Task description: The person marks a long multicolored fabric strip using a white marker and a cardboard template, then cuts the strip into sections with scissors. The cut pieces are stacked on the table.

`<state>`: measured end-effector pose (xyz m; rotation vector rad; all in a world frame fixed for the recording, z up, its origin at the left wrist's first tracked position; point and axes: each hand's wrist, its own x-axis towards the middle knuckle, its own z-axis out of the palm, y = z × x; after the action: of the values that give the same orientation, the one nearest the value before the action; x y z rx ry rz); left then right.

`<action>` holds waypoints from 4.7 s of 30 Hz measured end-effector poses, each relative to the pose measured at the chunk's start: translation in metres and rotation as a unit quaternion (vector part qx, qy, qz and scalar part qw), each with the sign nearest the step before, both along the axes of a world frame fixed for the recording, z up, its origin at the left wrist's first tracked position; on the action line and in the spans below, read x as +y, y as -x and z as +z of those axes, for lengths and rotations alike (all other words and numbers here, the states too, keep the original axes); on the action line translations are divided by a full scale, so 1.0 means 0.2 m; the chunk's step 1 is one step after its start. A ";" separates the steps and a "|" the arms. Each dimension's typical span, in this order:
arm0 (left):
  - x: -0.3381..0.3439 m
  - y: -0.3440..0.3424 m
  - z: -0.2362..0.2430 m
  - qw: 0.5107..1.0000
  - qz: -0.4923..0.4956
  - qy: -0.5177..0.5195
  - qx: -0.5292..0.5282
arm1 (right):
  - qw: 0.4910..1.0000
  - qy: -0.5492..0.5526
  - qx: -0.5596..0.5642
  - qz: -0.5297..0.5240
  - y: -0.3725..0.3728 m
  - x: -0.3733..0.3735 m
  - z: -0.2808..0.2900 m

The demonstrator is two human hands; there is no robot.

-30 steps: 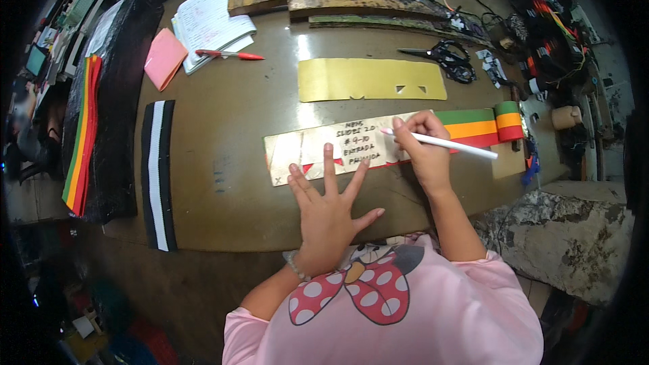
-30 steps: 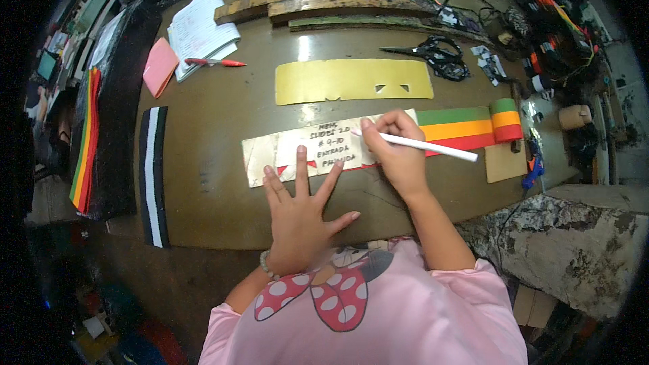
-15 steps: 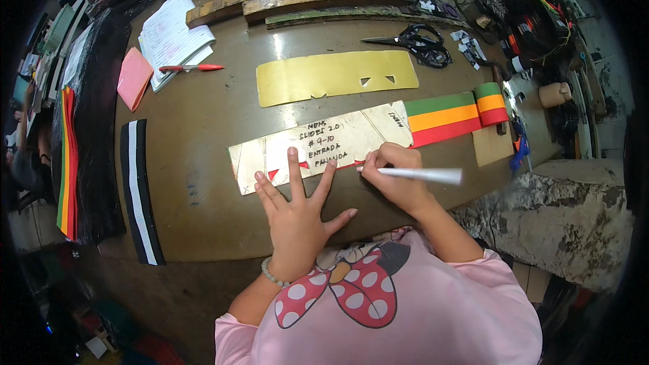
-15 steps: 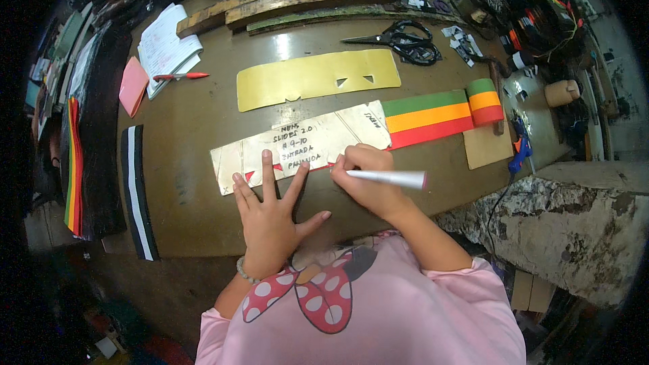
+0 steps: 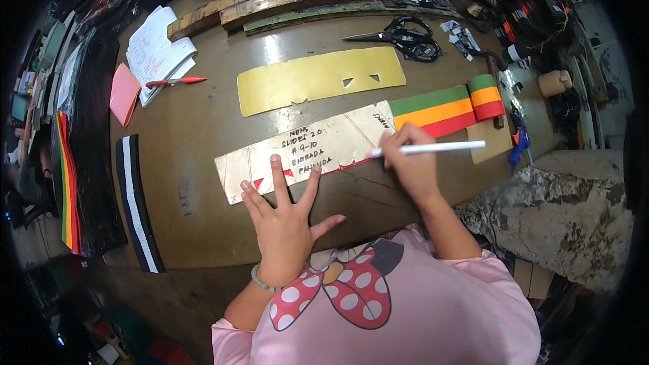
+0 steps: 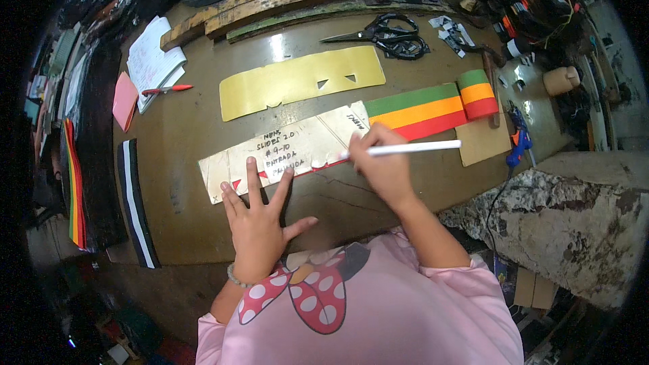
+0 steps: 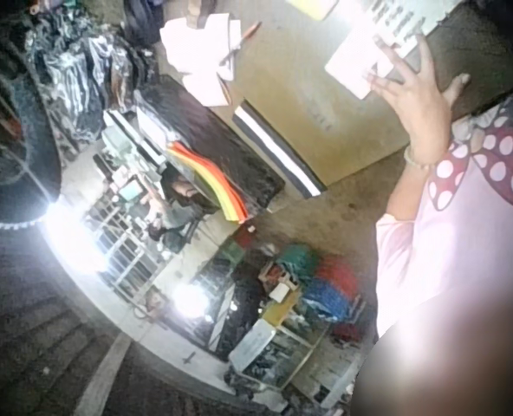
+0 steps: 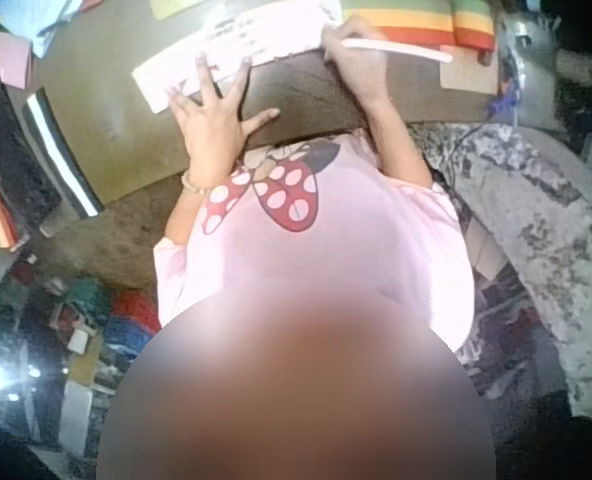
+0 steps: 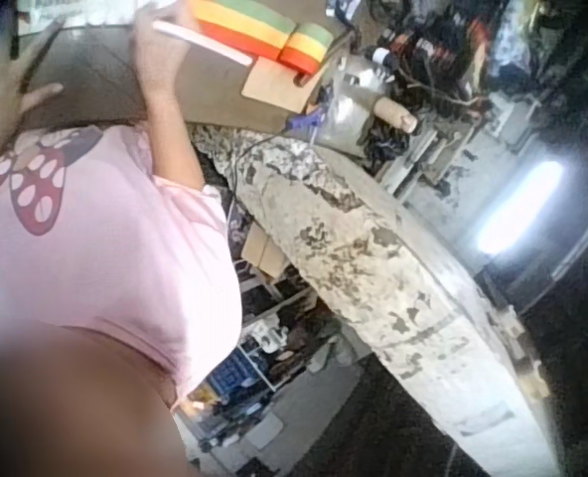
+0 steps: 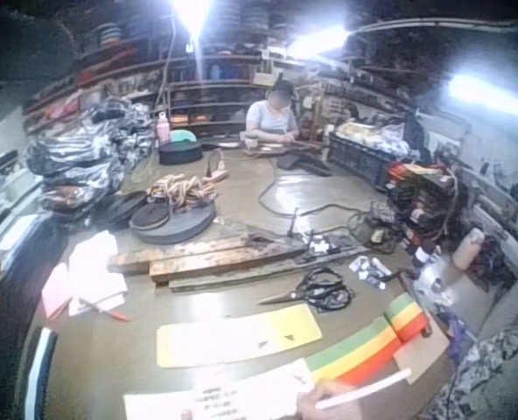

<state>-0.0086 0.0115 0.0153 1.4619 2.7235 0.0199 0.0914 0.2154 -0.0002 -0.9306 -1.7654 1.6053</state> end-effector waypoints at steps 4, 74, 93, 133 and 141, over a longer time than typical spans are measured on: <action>0.06 0.01 0.01 0.999 -0.019 0.012 0.032 | 0.998 -0.049 -0.024 0.006 0.00 0.11 -0.03; -0.16 0.62 0.02 0.981 0.014 -0.184 -0.061 | 0.802 -0.477 -0.024 0.359 0.22 0.01 -0.03; -0.01 0.37 -0.04 0.924 -0.071 -0.281 -0.248 | 0.774 -0.531 -0.086 0.335 -0.02 0.37 -0.04; 0.16 0.19 0.05 0.972 -0.117 -0.185 -0.085 | 0.961 -0.208 -0.018 0.182 -0.13 0.00 0.08; 0.28 0.01 -0.01 0.986 -0.123 -0.081 0.075 | 0.960 -0.229 -0.020 0.162 -0.08 -0.02 -0.03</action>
<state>-0.0106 0.0675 0.0131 1.9097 2.6864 0.1302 0.1075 0.2110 -0.0067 -0.4741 -2.2772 1.2675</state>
